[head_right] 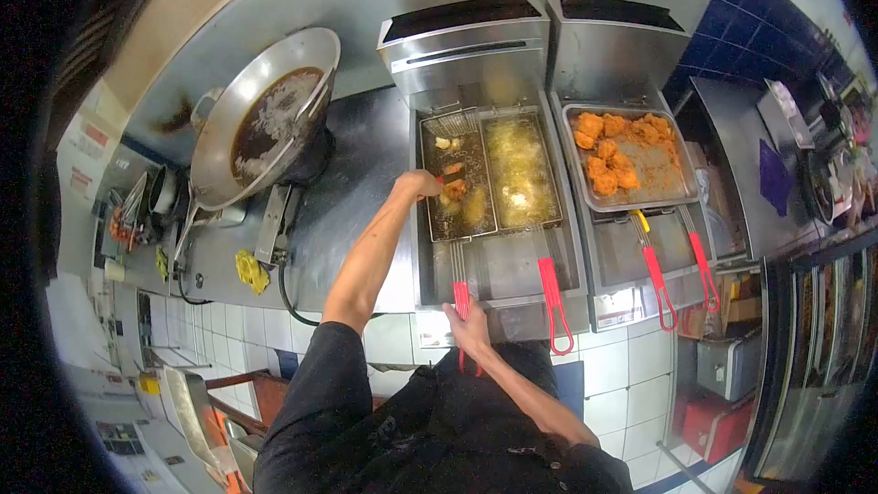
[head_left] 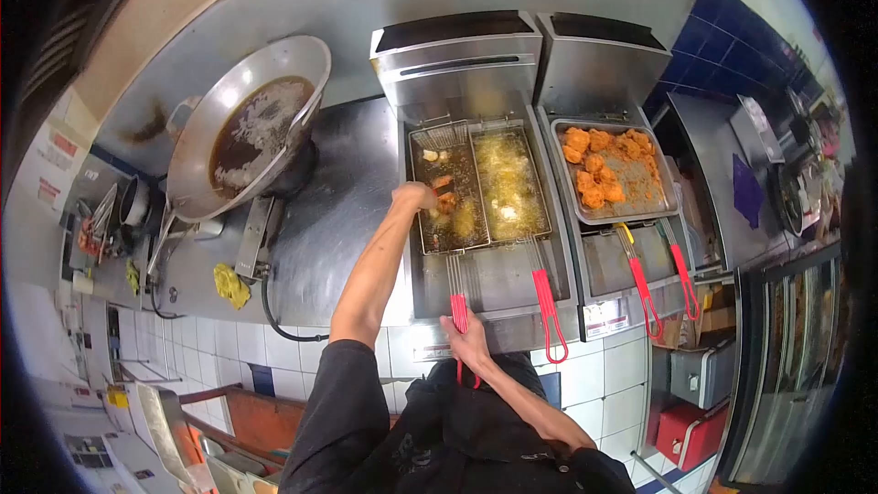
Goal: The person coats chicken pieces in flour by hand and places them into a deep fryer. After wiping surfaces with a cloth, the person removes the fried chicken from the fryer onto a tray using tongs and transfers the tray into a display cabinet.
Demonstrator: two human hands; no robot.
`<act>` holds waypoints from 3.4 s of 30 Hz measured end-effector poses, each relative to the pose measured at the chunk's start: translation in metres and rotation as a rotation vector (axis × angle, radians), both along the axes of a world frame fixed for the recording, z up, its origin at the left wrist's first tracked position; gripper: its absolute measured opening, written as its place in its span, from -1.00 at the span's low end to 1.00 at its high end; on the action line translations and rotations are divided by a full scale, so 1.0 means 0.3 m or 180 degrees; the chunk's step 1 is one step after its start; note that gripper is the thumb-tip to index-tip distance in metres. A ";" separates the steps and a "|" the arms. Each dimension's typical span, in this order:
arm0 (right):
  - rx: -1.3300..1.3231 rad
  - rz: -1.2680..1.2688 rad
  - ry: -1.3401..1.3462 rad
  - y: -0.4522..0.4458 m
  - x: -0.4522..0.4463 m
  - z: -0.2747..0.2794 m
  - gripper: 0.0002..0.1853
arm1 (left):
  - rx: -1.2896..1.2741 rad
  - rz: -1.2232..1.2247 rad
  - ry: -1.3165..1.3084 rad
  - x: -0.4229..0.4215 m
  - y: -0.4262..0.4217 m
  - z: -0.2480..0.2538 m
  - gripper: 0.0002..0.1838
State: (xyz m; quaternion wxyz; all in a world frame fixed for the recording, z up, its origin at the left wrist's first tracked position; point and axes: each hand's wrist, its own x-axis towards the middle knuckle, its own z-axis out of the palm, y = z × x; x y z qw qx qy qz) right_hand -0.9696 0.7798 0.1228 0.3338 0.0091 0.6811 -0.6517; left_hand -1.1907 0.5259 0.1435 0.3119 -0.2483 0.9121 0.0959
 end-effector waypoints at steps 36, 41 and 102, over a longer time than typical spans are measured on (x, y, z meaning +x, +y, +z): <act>-0.0808 0.0710 -0.0314 0.085 -0.133 -0.195 -0.67 | 0.1316 -0.1051 0.0627 -0.519 0.870 0.402 -0.32; -0.0533 0.0599 0.0217 0.059 -0.135 -0.219 -0.53 | 0.0843 -0.1375 0.1040 -0.548 1.048 0.300 -0.36; 0.0018 0.0168 0.0102 0.061 -0.101 -0.118 -0.78 | -0.0463 -0.1230 -0.0420 0.125 0.120 0.141 -0.33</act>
